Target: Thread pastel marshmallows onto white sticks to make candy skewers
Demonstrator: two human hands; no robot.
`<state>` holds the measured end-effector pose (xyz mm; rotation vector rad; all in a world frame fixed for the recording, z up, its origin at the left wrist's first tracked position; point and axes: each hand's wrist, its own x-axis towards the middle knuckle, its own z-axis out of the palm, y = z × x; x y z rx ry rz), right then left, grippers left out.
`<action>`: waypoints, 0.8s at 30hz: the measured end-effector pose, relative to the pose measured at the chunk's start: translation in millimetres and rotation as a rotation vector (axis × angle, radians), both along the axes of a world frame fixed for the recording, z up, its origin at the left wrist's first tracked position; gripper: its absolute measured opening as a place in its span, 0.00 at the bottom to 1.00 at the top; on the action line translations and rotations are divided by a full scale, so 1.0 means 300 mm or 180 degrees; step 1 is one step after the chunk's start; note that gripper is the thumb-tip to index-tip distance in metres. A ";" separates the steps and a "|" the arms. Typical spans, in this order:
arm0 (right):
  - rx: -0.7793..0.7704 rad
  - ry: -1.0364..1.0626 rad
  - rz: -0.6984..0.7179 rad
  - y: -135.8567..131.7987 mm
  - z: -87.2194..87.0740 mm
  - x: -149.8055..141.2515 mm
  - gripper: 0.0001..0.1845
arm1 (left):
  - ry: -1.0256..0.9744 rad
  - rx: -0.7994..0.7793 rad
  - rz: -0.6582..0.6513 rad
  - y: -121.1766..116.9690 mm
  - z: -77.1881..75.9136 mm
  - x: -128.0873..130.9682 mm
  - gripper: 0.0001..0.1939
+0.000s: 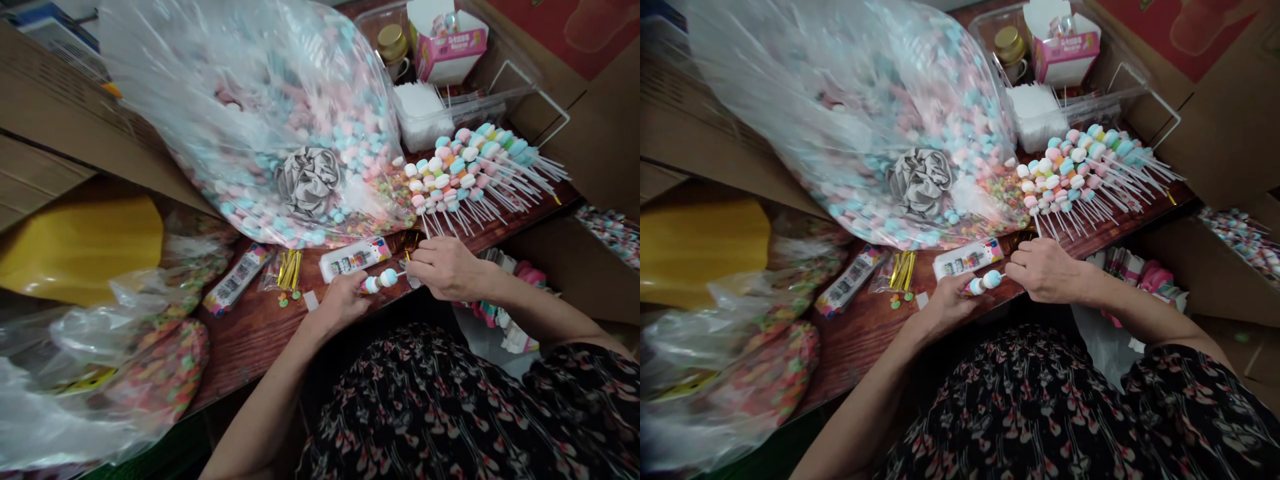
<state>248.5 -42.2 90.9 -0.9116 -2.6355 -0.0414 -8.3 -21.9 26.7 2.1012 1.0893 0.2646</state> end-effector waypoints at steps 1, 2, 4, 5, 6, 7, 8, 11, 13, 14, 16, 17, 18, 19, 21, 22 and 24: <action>0.0017 0.0005 0.0031 0.001 0.000 -0.005 0.09 | -0.0016 -0.0157 0.0018 -0.004 0.004 0.004 0.11; 0.0023 0.0005 0.0065 0.001 0.000 -0.011 0.09 | -0.0033 -0.0289 0.0027 -0.006 0.008 0.009 0.12; -0.0004 -0.0007 0.0152 0.007 -0.001 -0.021 0.08 | -0.0078 -0.0514 -0.0005 -0.010 0.017 0.022 0.14; -0.0033 -0.0023 0.0196 0.011 -0.003 -0.025 0.08 | -0.0121 -0.0617 -0.0022 -0.010 0.022 0.029 0.14; -0.0071 -0.0049 0.0234 0.017 -0.005 -0.028 0.07 | -0.0182 -0.0716 -0.0023 -0.010 0.026 0.035 0.15; -0.0117 -0.0088 0.0263 0.024 -0.008 -0.030 0.07 | -0.0254 -0.0806 -0.0007 -0.010 0.030 0.041 0.15; -0.0163 -0.0131 0.0275 0.030 -0.011 -0.032 0.07 | -0.0321 -0.0884 0.0010 -0.010 0.033 0.047 0.15; -0.0289 -0.0245 0.0234 0.041 -0.022 -0.045 0.06 | -0.0424 -0.0984 -0.0020 -0.011 0.034 0.064 0.16; -0.0337 -0.0254 0.0258 0.038 -0.030 -0.061 0.06 | -0.0436 -0.1005 -0.0066 -0.013 0.032 0.074 0.15; -0.0360 -0.0247 0.0299 0.035 -0.034 -0.069 0.06 | -0.0443 -0.1001 -0.0063 -0.013 0.032 0.077 0.15; -0.0420 -0.0231 0.0376 0.026 -0.047 -0.083 0.06 | -0.0508 -0.0945 -0.0034 -0.013 0.038 0.075 0.15; -0.0444 -0.0220 0.0385 0.022 -0.054 -0.086 0.06 | -0.0554 -0.0874 -0.0039 -0.012 0.043 0.069 0.18; -0.0452 -0.0205 0.0377 0.018 -0.061 -0.086 0.06 | -0.0584 -0.0760 -0.0046 -0.011 0.050 0.059 0.23; -0.0434 -0.0180 0.0351 0.016 -0.067 -0.083 0.06 | -0.0575 -0.0631 -0.0059 -0.009 0.056 0.047 0.30; -0.0331 -0.0087 0.0279 0.014 -0.076 -0.073 0.06 | -0.0411 -0.0464 -0.0092 -0.010 0.063 0.018 0.35; -0.0263 -0.0024 0.0250 0.013 -0.078 -0.068 0.07 | -0.0296 -0.0470 -0.0079 -0.012 0.062 0.004 0.31; -0.0147 0.0101 0.0219 0.014 -0.078 -0.060 0.08 | -0.0200 -0.0724 0.0017 -0.020 0.054 -0.015 0.17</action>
